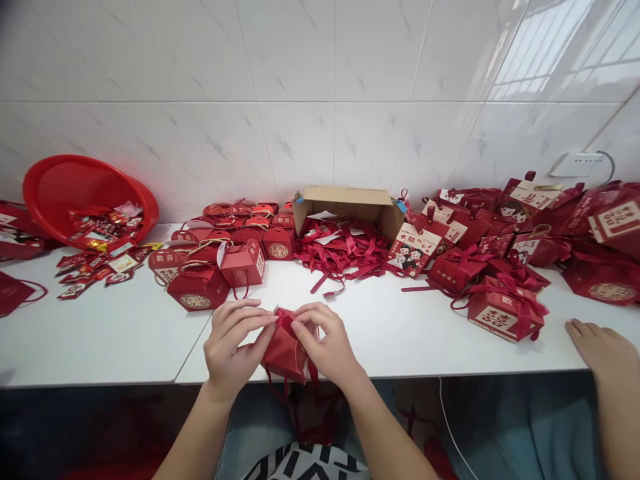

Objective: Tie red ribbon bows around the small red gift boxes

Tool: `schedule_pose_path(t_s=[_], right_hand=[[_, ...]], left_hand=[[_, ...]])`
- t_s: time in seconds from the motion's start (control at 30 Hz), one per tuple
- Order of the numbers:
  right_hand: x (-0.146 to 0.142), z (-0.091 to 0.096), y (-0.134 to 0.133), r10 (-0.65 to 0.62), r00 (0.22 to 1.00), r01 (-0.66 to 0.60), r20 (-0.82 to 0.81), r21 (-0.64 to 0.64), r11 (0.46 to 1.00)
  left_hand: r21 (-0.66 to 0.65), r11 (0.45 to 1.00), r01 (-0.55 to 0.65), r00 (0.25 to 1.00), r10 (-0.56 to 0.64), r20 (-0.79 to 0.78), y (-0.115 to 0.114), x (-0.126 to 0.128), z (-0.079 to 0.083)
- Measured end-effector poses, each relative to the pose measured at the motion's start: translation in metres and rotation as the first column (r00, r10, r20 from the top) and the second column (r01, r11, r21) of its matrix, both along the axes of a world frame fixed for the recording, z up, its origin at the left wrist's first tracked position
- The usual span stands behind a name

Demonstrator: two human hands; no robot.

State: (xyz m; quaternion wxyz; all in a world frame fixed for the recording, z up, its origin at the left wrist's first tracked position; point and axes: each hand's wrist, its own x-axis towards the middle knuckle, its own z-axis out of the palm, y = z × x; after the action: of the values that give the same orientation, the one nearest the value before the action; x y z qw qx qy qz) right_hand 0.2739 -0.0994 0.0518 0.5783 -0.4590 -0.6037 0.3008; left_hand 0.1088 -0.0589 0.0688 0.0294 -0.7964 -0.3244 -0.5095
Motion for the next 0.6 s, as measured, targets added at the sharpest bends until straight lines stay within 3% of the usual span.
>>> schedule_pose_path(t_s=[0.1, 0.23, 0.3, 0.37, 0.43, 0.5, 0.6], right_hand=[[0.006, 0.017, 0.002, -0.005, 0.998, 0.007, -0.063, 0.029, 1.000], [0.020, 0.046, -0.017, -0.097, 0.976, 0.127, -0.195, 0.148, 0.981], [0.026, 0.063, -0.033, -0.158, 0.942, 0.247, -0.296, 0.292, 0.924], [0.031, 0.076, -0.048, -0.177, 0.901, 0.354, -0.397, 0.434, 0.829], [0.034, 0.083, -0.055, -0.144, 0.887, 0.374, -0.439, 0.501, 0.781], [0.032, 0.080, -0.050, -0.127, 0.906, 0.326, -0.405, 0.473, 0.819], [0.020, 0.062, -0.027, -0.092, 0.984, 0.124, -0.151, 0.221, 0.967]], left_hand=[[-0.084, 0.996, -0.004, 0.999, 0.007, 0.036, -0.004, -0.007, 0.003], [-0.342, 0.940, -0.001, 1.000, -0.003, -0.010, -0.010, -0.025, -0.003], [-0.425, 0.905, -0.013, 1.000, 0.005, -0.020, -0.014, -0.033, -0.009], [-0.484, 0.875, -0.021, 1.000, 0.025, 0.001, -0.016, -0.039, -0.016], [-0.538, 0.843, -0.020, 0.997, 0.053, 0.047, -0.017, -0.041, -0.021], [-0.586, 0.811, -0.015, 0.991, 0.090, 0.099, -0.018, -0.040, -0.026], [-0.638, 0.770, 0.012, 0.971, 0.144, 0.191, -0.018, -0.039, -0.031]])
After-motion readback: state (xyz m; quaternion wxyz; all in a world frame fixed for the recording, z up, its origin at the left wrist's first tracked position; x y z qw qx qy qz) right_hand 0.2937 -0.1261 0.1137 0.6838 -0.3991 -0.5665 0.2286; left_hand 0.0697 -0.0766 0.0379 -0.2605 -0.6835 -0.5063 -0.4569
